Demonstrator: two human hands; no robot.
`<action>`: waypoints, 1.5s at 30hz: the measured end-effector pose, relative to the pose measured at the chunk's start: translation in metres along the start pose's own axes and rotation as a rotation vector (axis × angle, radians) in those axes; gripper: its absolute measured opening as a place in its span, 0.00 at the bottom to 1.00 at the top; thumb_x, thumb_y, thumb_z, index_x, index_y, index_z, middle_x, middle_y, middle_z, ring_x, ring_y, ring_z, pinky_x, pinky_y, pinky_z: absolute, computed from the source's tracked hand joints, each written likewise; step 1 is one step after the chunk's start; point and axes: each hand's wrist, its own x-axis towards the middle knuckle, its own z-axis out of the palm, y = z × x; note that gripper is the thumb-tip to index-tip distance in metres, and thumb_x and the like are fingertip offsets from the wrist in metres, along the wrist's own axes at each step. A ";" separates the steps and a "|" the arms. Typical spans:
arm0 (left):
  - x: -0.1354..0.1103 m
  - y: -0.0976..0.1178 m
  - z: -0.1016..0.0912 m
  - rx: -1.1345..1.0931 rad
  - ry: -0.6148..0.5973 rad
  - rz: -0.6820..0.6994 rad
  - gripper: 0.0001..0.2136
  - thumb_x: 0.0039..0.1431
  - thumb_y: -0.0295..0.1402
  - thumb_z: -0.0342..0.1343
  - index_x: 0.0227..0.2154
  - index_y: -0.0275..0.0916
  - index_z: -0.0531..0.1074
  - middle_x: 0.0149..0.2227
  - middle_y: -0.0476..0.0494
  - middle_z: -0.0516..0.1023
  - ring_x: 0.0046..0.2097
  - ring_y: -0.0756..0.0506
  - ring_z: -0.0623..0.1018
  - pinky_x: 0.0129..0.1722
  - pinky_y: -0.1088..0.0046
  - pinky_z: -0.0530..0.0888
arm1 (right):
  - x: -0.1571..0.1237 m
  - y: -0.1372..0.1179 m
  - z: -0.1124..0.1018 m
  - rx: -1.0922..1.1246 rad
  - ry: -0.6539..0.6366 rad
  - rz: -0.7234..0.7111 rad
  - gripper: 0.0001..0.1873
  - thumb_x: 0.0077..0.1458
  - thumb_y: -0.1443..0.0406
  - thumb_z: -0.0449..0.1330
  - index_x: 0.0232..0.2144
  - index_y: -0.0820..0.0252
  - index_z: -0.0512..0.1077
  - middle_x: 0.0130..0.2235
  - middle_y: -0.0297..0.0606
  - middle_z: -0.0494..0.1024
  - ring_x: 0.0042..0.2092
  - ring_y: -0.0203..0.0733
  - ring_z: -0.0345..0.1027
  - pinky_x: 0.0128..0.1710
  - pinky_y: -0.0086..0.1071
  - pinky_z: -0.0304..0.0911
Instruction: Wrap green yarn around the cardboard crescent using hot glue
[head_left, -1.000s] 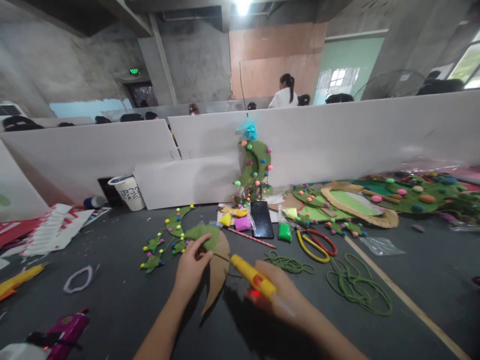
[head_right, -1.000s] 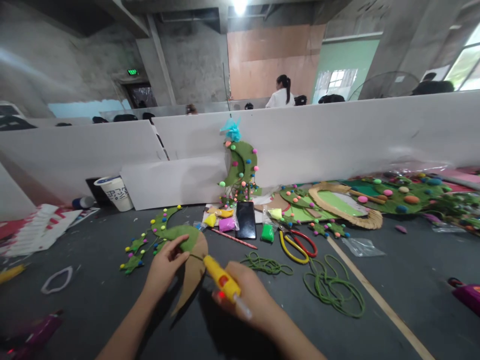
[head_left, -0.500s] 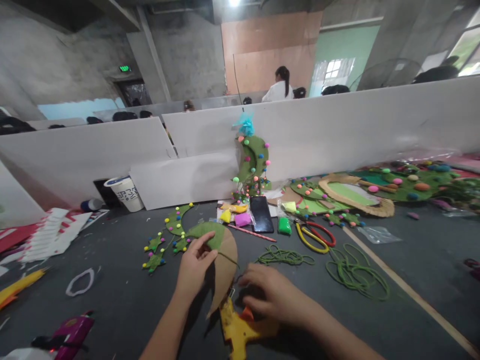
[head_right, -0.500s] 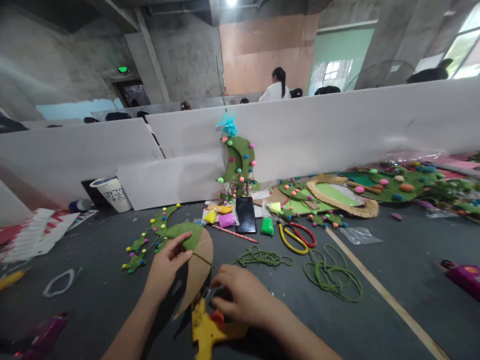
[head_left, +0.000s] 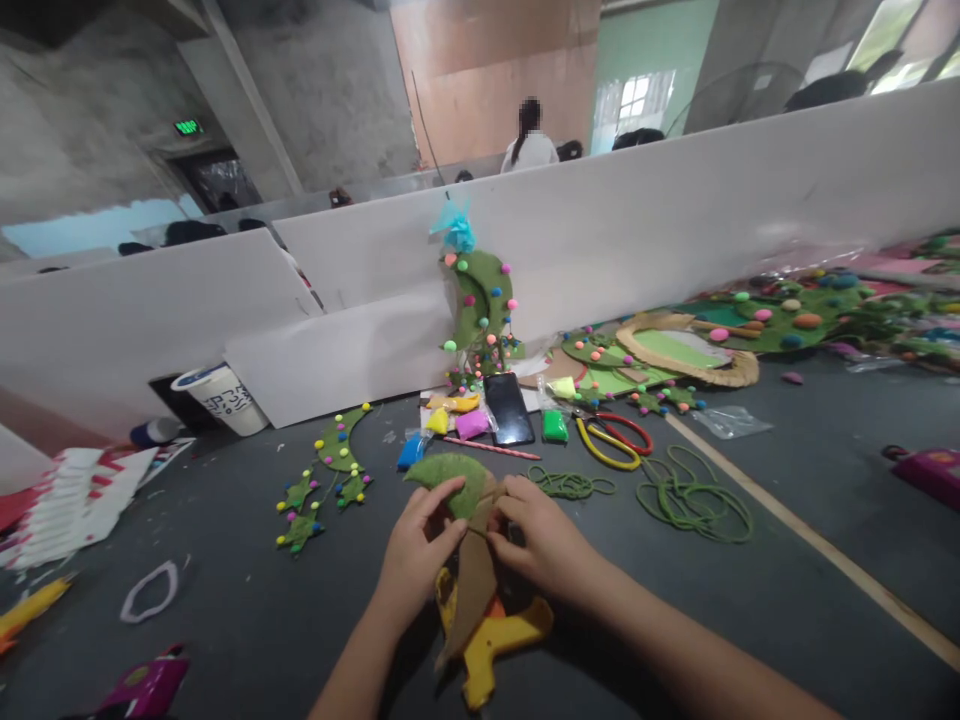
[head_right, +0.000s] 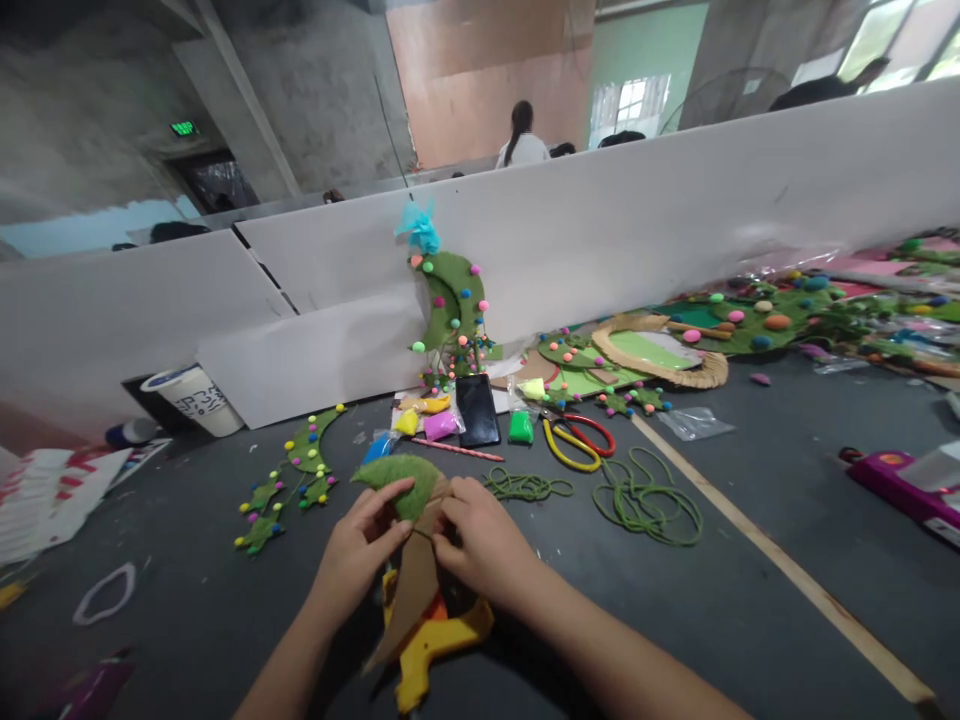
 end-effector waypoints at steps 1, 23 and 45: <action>0.000 -0.001 -0.001 0.002 -0.017 -0.001 0.20 0.51 0.33 0.58 0.49 0.43 0.74 0.31 0.50 0.64 0.33 0.48 0.70 0.36 0.73 0.68 | 0.001 0.001 -0.001 0.047 -0.007 0.033 0.07 0.48 0.75 0.56 0.24 0.59 0.64 0.31 0.34 0.68 0.37 0.40 0.60 0.38 0.31 0.55; 0.002 0.004 -0.013 0.003 -0.265 -0.046 0.20 0.52 0.35 0.60 0.50 0.44 0.73 0.31 0.51 0.62 0.33 0.49 0.68 0.34 0.74 0.66 | 0.007 0.006 -0.030 -0.058 0.008 0.105 0.03 0.50 0.70 0.60 0.27 0.59 0.72 0.27 0.30 0.68 0.30 0.35 0.60 0.30 0.27 0.52; 0.001 0.009 -0.012 -0.045 -0.284 -0.073 0.20 0.49 0.30 0.59 0.48 0.41 0.74 0.32 0.51 0.61 0.33 0.49 0.67 0.33 0.75 0.64 | 0.007 0.013 -0.021 -0.081 0.020 0.145 0.03 0.49 0.70 0.60 0.25 0.60 0.68 0.27 0.30 0.67 0.30 0.36 0.59 0.30 0.27 0.51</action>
